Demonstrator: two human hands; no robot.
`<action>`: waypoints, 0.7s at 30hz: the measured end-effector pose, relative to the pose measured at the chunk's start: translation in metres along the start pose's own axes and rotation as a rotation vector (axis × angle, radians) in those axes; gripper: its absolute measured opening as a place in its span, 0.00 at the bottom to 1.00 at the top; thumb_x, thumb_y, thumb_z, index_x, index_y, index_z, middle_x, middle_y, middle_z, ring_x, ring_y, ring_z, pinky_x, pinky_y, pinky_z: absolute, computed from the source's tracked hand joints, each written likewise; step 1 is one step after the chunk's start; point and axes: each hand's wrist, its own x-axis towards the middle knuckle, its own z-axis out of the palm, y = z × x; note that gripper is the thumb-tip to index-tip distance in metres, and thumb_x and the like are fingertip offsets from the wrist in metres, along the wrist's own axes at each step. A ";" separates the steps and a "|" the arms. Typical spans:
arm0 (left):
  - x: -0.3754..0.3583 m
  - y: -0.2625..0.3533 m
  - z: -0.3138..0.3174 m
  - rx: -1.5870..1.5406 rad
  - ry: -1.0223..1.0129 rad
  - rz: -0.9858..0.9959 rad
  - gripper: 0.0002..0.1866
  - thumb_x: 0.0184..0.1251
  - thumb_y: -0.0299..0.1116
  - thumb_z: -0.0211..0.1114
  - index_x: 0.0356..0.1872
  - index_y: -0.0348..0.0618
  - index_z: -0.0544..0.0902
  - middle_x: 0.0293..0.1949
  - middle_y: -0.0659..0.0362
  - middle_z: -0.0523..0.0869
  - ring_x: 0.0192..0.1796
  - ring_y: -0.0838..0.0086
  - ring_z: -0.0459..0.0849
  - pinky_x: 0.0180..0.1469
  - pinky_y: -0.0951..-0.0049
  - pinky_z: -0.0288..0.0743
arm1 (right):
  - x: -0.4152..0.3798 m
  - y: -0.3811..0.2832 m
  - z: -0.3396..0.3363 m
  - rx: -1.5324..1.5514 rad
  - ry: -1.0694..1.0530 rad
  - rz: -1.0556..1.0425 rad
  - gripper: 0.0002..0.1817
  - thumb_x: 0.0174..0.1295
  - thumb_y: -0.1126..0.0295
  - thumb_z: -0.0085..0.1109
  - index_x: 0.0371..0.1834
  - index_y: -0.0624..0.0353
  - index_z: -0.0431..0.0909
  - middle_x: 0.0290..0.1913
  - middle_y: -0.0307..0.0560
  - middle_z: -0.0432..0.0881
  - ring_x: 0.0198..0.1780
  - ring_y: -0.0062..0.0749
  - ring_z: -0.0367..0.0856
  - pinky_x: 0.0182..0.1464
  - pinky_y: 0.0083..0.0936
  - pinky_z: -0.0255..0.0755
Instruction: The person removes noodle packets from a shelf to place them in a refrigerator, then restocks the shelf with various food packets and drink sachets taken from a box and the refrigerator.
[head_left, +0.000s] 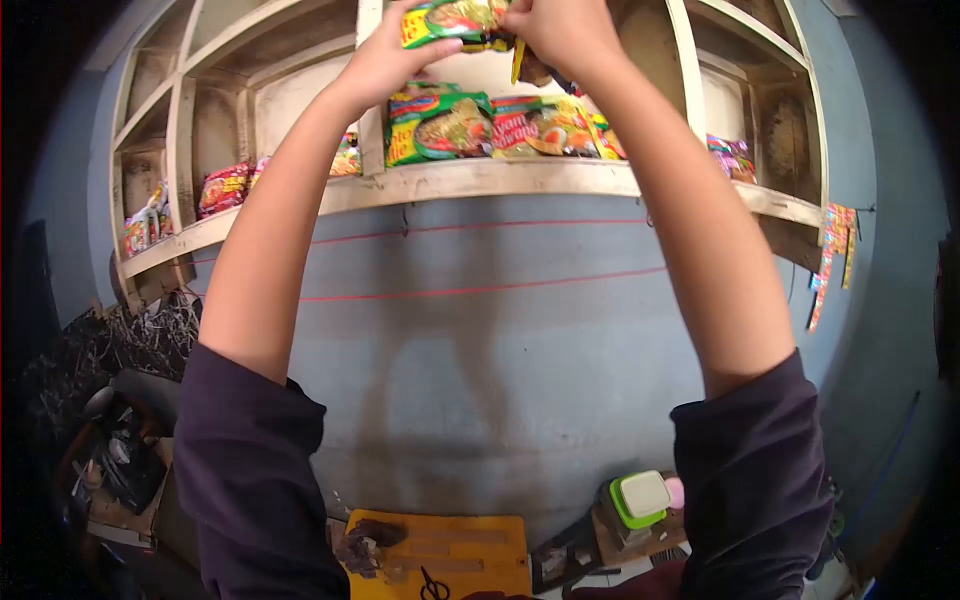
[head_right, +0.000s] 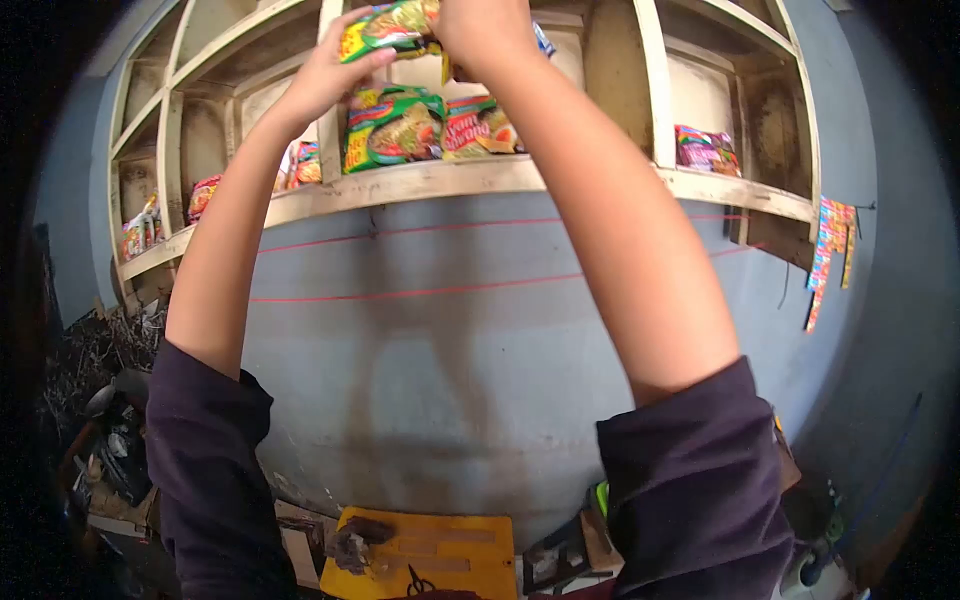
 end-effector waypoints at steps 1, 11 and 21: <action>0.014 -0.015 -0.006 0.311 0.013 0.076 0.33 0.54 0.49 0.62 0.60 0.56 0.61 0.39 0.49 0.80 0.44 0.66 0.80 0.44 0.68 0.74 | 0.018 0.014 0.029 -0.078 0.086 -0.081 0.05 0.43 0.76 0.58 0.23 0.67 0.78 0.31 0.62 0.79 0.34 0.50 0.79 0.34 0.34 0.73; 0.015 -0.049 0.025 1.340 0.103 0.158 0.20 0.54 0.54 0.56 0.48 0.65 0.77 0.44 0.63 0.78 0.53 0.72 0.68 0.60 0.45 0.48 | 0.035 0.054 0.125 -0.175 -0.022 -0.152 0.05 0.43 0.71 0.62 0.24 0.57 0.82 0.27 0.57 0.79 0.33 0.47 0.79 0.39 0.34 0.74; 0.017 -0.053 0.038 1.107 -0.004 -0.026 0.23 0.61 0.52 0.49 0.56 0.60 0.69 0.43 0.58 0.80 0.55 0.63 0.71 0.61 0.36 0.36 | 0.022 0.081 0.056 0.150 0.179 -0.317 0.07 0.44 0.75 0.56 0.26 0.65 0.80 0.29 0.58 0.79 0.33 0.46 0.79 0.39 0.31 0.72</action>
